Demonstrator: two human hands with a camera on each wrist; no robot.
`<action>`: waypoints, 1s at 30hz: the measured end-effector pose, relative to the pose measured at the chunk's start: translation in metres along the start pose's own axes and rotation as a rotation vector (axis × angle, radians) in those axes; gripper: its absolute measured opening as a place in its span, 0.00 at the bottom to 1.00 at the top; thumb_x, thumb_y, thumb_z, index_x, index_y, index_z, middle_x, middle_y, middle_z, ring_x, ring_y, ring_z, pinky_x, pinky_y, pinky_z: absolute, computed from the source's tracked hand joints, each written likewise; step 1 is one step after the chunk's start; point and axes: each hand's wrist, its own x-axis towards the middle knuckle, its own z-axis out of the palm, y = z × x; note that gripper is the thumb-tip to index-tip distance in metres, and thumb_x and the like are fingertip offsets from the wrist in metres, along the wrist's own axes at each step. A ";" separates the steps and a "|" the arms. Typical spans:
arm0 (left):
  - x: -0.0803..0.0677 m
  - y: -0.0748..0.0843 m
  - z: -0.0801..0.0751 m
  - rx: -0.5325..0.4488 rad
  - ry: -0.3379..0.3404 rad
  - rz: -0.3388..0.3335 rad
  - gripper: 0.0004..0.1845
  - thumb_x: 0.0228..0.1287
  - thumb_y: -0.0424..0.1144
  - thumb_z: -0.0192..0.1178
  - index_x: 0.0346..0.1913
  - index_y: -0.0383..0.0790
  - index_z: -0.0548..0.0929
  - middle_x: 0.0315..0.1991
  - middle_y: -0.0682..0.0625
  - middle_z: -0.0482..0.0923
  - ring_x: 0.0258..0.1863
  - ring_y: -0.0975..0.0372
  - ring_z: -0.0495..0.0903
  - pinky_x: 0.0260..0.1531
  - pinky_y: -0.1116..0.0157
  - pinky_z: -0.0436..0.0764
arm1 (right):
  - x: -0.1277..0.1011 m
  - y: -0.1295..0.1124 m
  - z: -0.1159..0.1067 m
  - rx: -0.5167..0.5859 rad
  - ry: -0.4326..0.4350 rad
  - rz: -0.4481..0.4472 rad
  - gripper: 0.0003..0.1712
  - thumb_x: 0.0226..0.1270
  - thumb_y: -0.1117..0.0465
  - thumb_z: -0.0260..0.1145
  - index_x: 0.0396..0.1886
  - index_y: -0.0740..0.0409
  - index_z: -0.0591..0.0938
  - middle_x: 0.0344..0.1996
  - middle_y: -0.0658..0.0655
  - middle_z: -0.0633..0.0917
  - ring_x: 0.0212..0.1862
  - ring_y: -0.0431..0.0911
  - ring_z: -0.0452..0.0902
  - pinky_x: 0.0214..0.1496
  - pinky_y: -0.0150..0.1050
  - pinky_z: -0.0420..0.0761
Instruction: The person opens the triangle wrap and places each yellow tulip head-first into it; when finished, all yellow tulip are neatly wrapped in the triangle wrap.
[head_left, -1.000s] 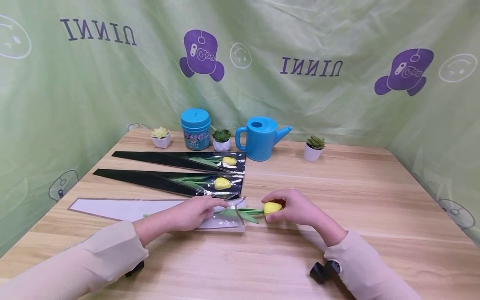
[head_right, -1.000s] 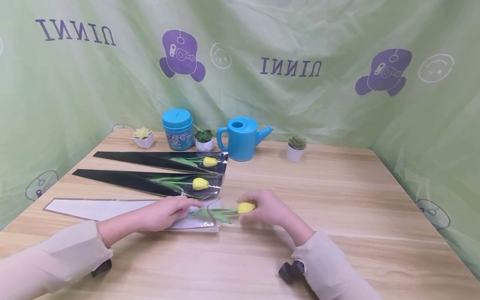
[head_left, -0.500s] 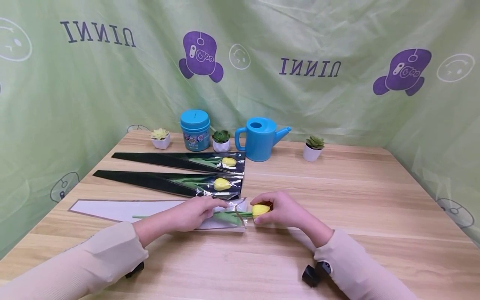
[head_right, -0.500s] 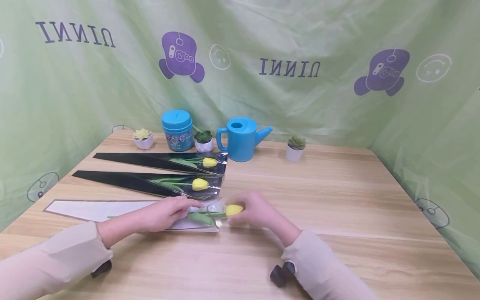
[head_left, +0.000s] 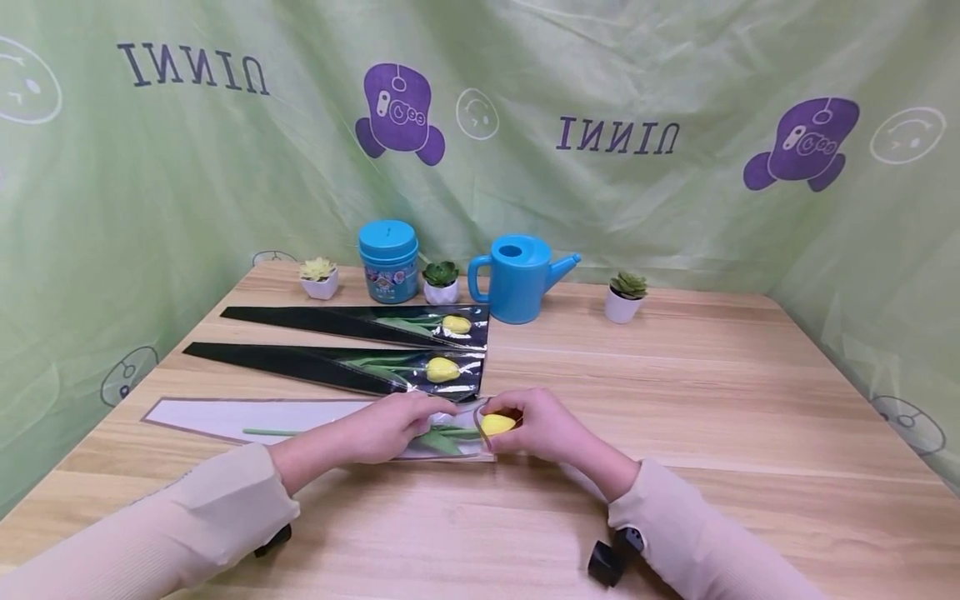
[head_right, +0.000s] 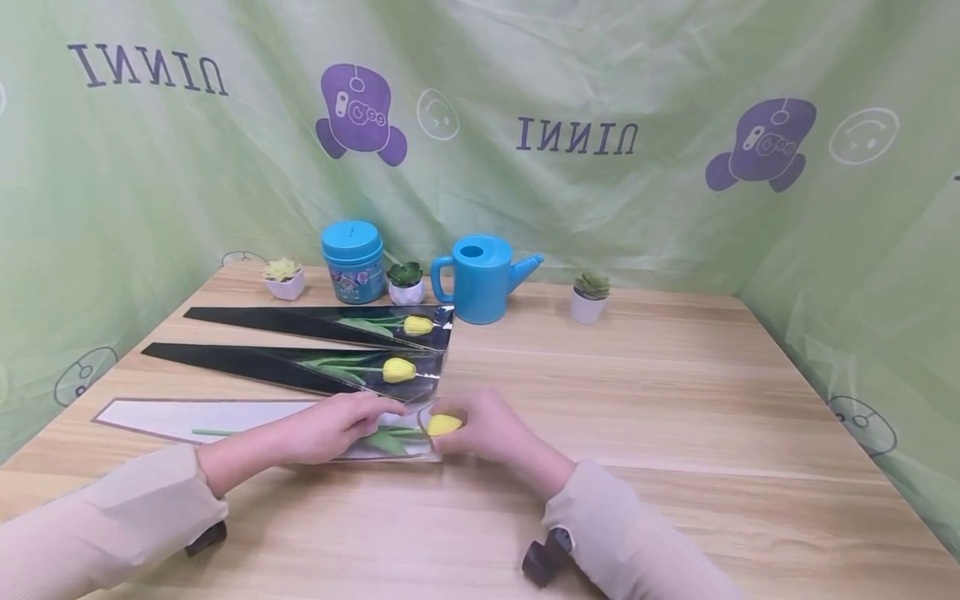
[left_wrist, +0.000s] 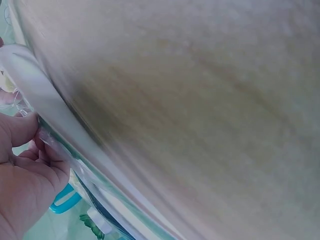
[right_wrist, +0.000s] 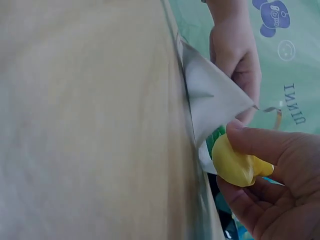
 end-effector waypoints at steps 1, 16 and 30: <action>0.000 0.000 0.000 -0.001 0.000 0.003 0.21 0.69 0.30 0.46 0.59 0.53 0.73 0.55 0.50 0.73 0.53 0.59 0.71 0.55 0.53 0.70 | 0.001 0.000 0.001 -0.001 -0.002 -0.002 0.18 0.48 0.60 0.74 0.42 0.53 0.84 0.35 0.49 0.83 0.36 0.43 0.72 0.39 0.36 0.72; 0.002 0.000 0.002 0.011 -0.001 0.026 0.21 0.69 0.29 0.46 0.59 0.51 0.73 0.57 0.49 0.73 0.58 0.56 0.70 0.58 0.51 0.67 | 0.006 -0.009 0.012 0.007 -0.002 -0.001 0.15 0.47 0.54 0.74 0.35 0.55 0.84 0.24 0.47 0.80 0.29 0.42 0.71 0.30 0.33 0.71; 0.001 0.000 -0.001 0.031 -0.007 -0.004 0.21 0.68 0.29 0.47 0.59 0.53 0.74 0.57 0.49 0.72 0.57 0.56 0.70 0.57 0.51 0.68 | 0.002 -0.012 0.011 0.055 -0.012 0.027 0.12 0.51 0.61 0.72 0.36 0.57 0.84 0.20 0.49 0.78 0.22 0.40 0.70 0.24 0.32 0.72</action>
